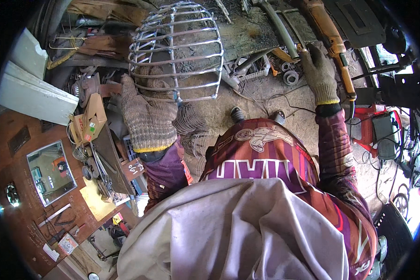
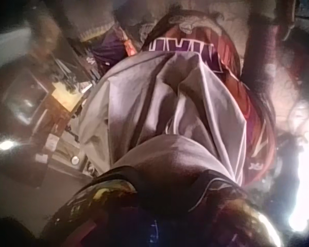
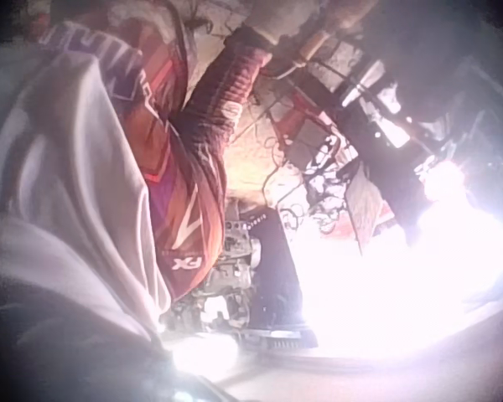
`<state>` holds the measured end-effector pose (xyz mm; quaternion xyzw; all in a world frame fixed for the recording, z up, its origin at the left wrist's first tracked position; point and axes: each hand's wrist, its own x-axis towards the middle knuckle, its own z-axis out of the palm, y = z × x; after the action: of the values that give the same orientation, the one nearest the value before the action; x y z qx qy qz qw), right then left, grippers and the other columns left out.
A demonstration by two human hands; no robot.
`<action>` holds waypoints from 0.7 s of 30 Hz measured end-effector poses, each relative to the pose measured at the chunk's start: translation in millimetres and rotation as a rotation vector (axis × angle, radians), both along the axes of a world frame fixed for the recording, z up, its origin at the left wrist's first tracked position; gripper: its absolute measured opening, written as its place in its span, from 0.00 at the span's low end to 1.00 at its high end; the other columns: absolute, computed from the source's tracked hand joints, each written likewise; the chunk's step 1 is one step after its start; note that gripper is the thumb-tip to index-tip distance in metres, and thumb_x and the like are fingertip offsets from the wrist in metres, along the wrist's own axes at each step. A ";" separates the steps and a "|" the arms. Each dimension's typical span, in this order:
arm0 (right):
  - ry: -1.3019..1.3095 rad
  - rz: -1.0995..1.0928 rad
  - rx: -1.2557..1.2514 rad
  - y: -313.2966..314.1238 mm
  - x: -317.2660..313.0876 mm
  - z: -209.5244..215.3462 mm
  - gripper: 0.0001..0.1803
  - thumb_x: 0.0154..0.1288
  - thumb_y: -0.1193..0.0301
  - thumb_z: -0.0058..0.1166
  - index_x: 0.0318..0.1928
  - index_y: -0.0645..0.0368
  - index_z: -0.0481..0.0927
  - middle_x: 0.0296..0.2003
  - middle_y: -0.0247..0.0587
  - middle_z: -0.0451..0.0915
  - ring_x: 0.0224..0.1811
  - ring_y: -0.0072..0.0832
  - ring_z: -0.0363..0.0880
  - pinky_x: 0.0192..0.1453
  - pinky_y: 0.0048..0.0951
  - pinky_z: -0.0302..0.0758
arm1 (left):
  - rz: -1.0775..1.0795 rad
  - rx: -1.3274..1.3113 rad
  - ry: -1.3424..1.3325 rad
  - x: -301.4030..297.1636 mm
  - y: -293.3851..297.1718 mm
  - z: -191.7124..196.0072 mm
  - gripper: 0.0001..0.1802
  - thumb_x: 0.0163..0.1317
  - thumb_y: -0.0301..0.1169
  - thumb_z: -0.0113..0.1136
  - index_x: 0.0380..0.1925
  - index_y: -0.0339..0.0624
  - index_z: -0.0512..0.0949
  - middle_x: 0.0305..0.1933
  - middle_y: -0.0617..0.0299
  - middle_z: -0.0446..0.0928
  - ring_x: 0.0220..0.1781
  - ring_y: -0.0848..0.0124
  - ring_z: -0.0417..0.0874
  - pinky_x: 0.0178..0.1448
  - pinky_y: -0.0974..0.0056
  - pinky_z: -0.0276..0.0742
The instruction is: The person uses an angle grinder to smooth or cut a wire metal cage, then uses a hammer to shape the metal wires while holding the cage by hand.
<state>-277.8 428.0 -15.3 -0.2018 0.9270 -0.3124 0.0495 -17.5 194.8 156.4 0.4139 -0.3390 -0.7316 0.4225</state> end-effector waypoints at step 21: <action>0.062 0.120 -0.126 -8.8 20.6 24.9 0.24 0.72 0.52 0.57 0.60 0.52 0.82 0.54 0.54 0.81 0.55 0.46 0.82 0.59 0.42 0.78 | -0.030 0.236 0.437 18.1 -71.5 -71.1 0.22 0.78 0.47 0.47 0.58 0.45 0.78 0.52 0.55 0.86 0.42 0.57 0.91 0.42 0.54 0.93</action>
<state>-257.2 419.1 9.7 -0.2693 0.8928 -0.3600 0.0269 0.6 123.3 85.4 0.2874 -0.1578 -0.8444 0.4236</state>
